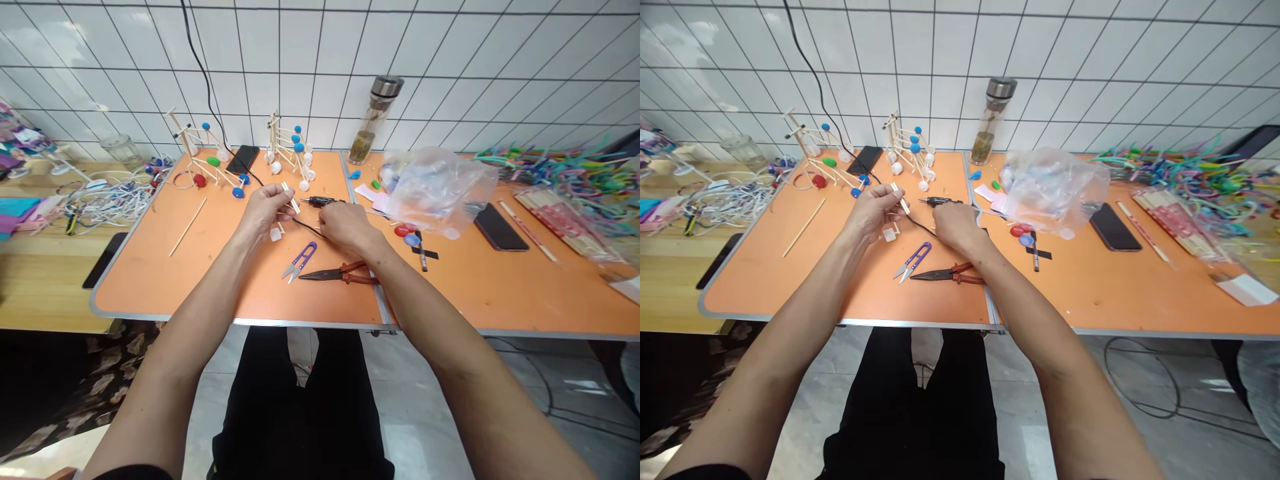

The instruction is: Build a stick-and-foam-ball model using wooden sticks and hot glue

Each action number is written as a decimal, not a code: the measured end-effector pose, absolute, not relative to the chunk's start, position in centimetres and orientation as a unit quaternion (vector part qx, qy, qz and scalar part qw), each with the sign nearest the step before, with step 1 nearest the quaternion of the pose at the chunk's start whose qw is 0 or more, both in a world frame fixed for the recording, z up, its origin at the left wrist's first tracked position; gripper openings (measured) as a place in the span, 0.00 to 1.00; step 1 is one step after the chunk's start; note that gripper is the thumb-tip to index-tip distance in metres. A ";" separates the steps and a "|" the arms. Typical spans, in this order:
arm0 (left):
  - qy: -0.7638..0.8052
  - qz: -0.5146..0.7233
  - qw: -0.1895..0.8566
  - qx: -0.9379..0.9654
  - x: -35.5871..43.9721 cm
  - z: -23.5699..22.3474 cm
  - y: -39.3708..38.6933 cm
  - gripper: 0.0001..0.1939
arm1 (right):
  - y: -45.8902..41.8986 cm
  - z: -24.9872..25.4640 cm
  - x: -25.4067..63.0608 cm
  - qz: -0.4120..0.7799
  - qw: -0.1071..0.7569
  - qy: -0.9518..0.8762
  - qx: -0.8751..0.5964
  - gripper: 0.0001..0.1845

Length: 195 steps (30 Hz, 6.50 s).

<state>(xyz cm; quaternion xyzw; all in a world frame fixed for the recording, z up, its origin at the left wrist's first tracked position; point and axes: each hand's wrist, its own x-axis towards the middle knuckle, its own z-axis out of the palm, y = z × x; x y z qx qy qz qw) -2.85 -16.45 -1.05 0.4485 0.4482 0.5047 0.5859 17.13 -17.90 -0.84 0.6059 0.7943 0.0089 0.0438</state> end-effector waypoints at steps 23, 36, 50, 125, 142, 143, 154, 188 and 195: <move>0.452 0.498 0.585 0.454 -2.5 -1.3 -16.7 0.13 | -18.1 -0.8 17.5 -0.014 0.055 0.836 0.546 0.18; 0.454 0.497 0.590 0.445 -2.4 -0.9 -16.9 0.12 | -18.2 -1.2 17.2 -0.042 -0.082 0.805 0.587 0.20; 0.445 0.515 0.586 0.440 -2.5 -1.0 -16.8 0.12 | -18.0 -1.8 19.1 -0.001 -0.100 0.820 0.563 0.18; 0.451 0.506 0.593 0.436 -2.2 -0.8 -17.1 0.12 | -15.5 -1.3 22.6 -0.174 -0.391 0.690 0.584 0.14; 0.398 0.446 0.626 0.500 -0.3 -2.0 -18.0 0.13 | -17.8 -2.1 16.6 -0.421 -0.588 0.563 0.401 0.28; 0.394 0.444 0.630 0.501 -0.3 -2.0 -18.0 0.12 | -17.9 -2.2 16.5 -0.417 -0.587 0.564 0.404 0.28; 0.375 0.452 0.636 0.501 -0.6 -2.3 -17.4 0.15 | -17.8 -1.7 17.0 -0.422 -0.594 0.569 0.381 0.30; 0.429 0.595 0.576 0.360 -2.5 -1.6 -15.8 0.04 | -17.7 -2.8 17.0 -0.295 -0.440 0.695 0.486 0.10; 0.431 0.597 0.560 0.381 -1.8 -2.0 -16.1 0.07 | -18.3 -2.6 15.6 -0.464 -0.485 0.607 0.426 0.13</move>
